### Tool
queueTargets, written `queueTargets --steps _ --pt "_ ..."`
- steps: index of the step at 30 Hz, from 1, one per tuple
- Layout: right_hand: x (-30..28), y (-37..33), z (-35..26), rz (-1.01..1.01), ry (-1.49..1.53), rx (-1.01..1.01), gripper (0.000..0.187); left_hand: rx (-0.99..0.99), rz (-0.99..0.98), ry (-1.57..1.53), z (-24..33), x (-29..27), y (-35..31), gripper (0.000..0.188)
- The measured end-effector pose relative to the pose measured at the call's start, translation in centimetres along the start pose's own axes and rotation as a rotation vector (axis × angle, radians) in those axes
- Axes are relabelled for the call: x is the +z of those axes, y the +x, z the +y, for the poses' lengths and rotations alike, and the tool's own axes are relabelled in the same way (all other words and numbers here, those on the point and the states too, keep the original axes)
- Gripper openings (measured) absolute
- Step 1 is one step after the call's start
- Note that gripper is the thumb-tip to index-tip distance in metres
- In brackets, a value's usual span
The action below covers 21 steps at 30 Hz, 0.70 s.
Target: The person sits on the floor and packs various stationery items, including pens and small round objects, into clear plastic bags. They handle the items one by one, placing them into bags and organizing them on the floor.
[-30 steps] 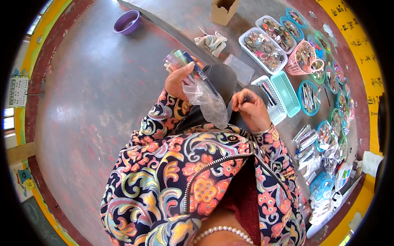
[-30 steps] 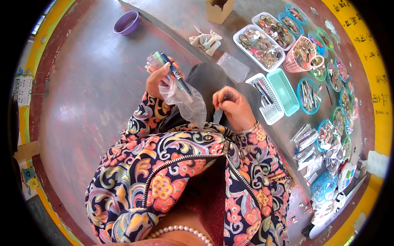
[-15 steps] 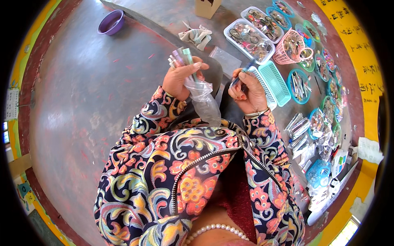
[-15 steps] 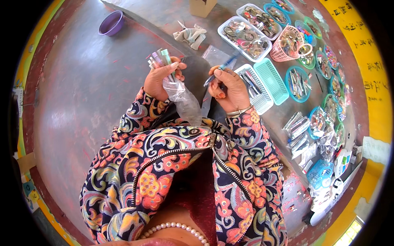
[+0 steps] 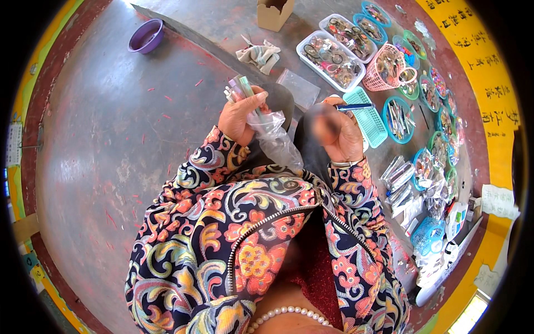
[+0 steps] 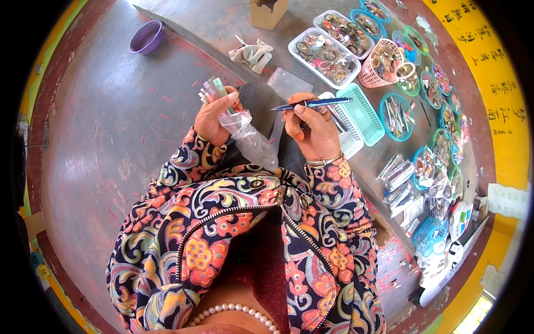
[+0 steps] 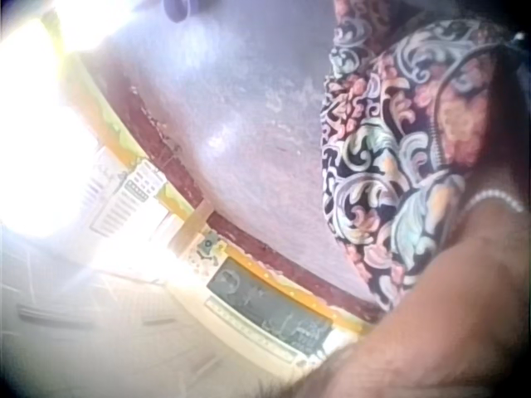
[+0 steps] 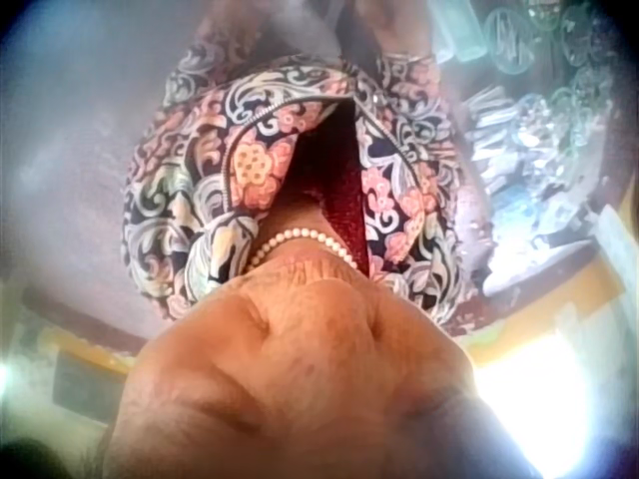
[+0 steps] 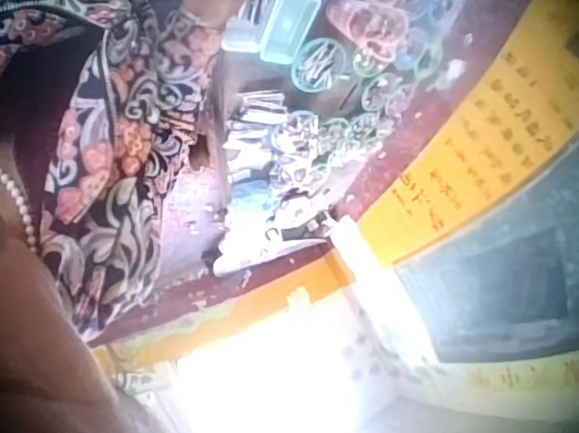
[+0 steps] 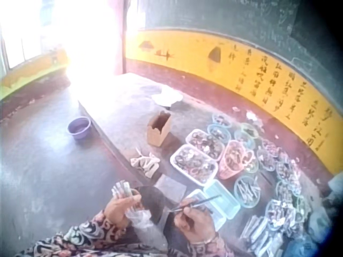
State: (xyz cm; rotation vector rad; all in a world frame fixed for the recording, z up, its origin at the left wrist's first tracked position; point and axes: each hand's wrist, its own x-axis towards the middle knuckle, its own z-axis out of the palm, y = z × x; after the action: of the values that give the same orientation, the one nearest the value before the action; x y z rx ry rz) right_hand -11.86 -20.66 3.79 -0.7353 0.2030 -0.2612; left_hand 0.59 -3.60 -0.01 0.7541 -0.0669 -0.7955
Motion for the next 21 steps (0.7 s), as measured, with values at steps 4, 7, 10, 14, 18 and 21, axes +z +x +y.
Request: queueTargets --steps 4,7,10,14,18,21 --pt "1.0 -0.4 0.1 -0.015 -0.146 -0.018 0.014 0.045 0.236 -0.110 -1.1 0.2 1.0 0.017" --pt "3.3 -1.3 0.6 -0.018 -0.317 -0.061 0.013 0.002 0.340 -0.148 -1.6 1.1 1.6 0.018" --pt "4.5 -2.1 1.5 -0.049 -0.645 -0.131 0.015 -0.006 0.292 -0.053 -1.7 2.7 1.0 0.016" --pt "4.8 -2.1 2.4 -0.097 -0.883 -0.217 0.016 0.204 0.245 0.228 -2.0 4.4 0.2 0.017" --pt "4.6 -1.7 2.8 -0.130 -0.924 -0.275 0.017 0.090 0.238 0.046 -1.6 4.6 0.0 0.017" --pt "4.4 -1.6 2.9 -0.165 -0.960 -0.299 0.018 0.161 0.188 0.225 -2.0 4.0 -0.4 0.024"
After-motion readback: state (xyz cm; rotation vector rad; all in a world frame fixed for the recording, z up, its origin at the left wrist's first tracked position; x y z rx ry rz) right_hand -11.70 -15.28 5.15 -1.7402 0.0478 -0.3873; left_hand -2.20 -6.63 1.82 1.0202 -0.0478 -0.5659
